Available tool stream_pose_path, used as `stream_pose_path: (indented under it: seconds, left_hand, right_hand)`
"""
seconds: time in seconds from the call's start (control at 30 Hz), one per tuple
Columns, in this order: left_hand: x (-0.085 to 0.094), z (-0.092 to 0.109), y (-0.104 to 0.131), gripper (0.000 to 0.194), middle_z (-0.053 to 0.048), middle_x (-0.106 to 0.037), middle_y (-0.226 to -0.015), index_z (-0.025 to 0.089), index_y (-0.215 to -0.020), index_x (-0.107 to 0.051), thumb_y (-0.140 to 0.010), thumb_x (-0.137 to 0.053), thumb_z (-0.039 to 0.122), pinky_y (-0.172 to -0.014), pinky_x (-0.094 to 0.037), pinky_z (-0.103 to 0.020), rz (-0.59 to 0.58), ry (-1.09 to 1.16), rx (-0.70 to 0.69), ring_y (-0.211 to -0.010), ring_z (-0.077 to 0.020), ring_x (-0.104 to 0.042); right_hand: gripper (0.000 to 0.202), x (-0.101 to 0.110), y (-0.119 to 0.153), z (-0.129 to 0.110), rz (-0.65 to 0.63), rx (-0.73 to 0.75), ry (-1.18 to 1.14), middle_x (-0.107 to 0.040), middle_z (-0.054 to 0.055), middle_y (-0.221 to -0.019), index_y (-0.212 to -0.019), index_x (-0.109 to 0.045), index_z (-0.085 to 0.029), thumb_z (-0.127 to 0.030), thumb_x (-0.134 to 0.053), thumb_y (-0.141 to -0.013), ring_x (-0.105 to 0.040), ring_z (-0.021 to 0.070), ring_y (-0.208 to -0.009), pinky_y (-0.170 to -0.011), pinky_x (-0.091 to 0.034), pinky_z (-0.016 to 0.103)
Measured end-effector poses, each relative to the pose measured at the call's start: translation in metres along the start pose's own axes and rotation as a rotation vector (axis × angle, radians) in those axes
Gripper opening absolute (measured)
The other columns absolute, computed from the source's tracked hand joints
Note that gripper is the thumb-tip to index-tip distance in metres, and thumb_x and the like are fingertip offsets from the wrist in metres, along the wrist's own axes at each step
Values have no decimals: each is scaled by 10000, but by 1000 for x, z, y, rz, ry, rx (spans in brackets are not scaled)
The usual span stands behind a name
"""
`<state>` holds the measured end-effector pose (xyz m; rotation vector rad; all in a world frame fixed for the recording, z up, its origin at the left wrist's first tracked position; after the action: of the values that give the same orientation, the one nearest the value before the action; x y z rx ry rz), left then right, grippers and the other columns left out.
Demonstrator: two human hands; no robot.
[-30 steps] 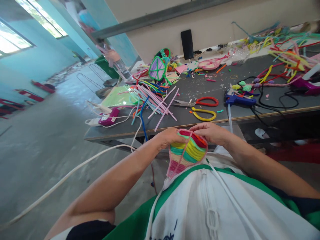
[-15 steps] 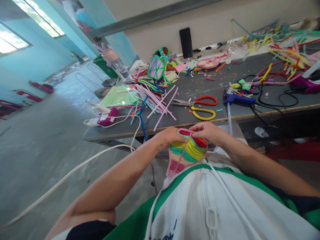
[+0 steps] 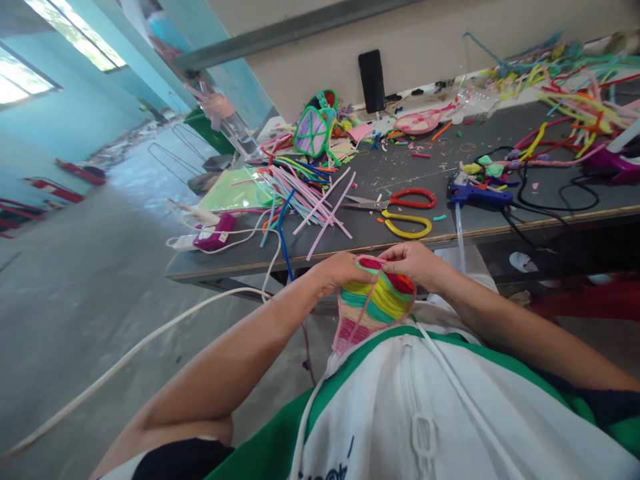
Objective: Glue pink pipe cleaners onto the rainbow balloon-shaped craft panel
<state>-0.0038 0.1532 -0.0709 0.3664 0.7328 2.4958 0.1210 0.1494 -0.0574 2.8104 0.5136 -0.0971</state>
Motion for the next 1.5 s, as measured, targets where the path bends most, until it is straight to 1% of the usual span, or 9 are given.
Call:
stream_pose_path:
  seconds: [0.13, 0.3, 0.37, 0.5, 0.7, 0.8, 1.07, 1.3, 1.5]
  left_hand:
    - [2, 3, 1, 334, -70, -775, -881, 184, -855, -783, -543, -864, 271, -703, -567, -292, -30, 44, -42, -749, -242, -718]
    - [0, -4, 19, 563, -149, -751, -1026, 125, -1100, -726, -595, -870, 326, -804, -573, -359, -70, 284, -125, -844, -275, -726]
    - [-1, -14, 28, 543, -161, -745, -1048, 109, -1097, -722, -616, -865, 315, -831, -570, -364, -40, 401, -149, -863, -271, -726]
    - [-8, -36, 39, 490, -157, -739, -1078, 88, -1021, -744, -582, -885, 257, -889, -557, -362, 61, 482, -133, -932, -274, -717]
    - [-14, -50, 40, 530, -137, -758, -1018, 96, -990, -749, -509, -917, 238, -890, -567, -402, 227, 612, -145, -917, -293, -724]
    - [-18, -53, 40, 532, -125, -766, -987, 108, -987, -750, -502, -921, 246, -880, -572, -405, 275, 640, -134, -915, -298, -726]
    - [-21, -55, 40, 517, -136, -765, -976, 97, -946, -752, -479, -924, 237, -860, -582, -432, 300, 640, -114, -877, -315, -731]
    - [-27, -47, 42, 555, -151, -750, -1044, 97, -1011, -740, -508, -921, 247, -910, -559, -430, 165, 636, -168, -943, -314, -718]
    - [-20, -51, 38, 533, -143, -756, -1021, 90, -997, -747, -510, -918, 221, -894, -570, -420, 212, 616, -150, -921, -309, -724]
  right_hand:
    - [180, 3, -1, 1, 13, 8, 20, -678, -19, -620, -773, -745, -146, -224, -761, -612, -520, 79, -520, -503, -388, 200]
    - [252, 6, 0, 3, 11, 5, -52, -723, 10, -705, -839, -751, -159, -269, -779, -615, -614, 128, -595, -572, -479, 237]
    - [258, 5, 1, 3, 4, 3, -65, -729, 12, -719, -846, -751, -167, -292, -785, -624, -625, 133, -600, -576, -493, 243]
    - [254, 2, 2, 2, -4, 25, -32, -733, 13, -724, -839, -749, -171, -309, -793, -630, -624, 130, -581, -544, -487, 234]
    - [230, -1, -2, 5, -40, 51, -11, -746, 20, -766, -844, -748, -178, -319, -768, -663, -651, 148, -618, -578, -512, 249]
    - [201, 2, -2, 6, -38, 56, 4, -746, 11, -762, -840, -748, -185, -280, -753, -663, -651, 140, -617, -576, -512, 238]
    - [208, 3, 1, 4, -41, 40, 24, -756, 13, -792, -857, -744, -184, -224, -721, -654, -675, 152, -658, -598, -533, 236]
    - [182, 4, 4, 4, -25, 26, -23, -748, 11, -745, -796, -742, -182, -217, -751, -618, -657, 154, -625, -585, -524, 249]
    - [228, 3, 1, 2, -29, 19, -62, -736, 18, -734, -818, -736, -163, -266, -789, -621, -648, 144, -625, -603, -517, 253]
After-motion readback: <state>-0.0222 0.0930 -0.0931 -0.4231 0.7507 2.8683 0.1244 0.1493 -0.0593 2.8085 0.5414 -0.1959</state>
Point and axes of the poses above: each hand's wrist, its own y-axis away from the middle knuckle, its own x-axis out of the back of the hand, z = x × y, the point moved 9 cm from there along -y, towards the middle knuckle
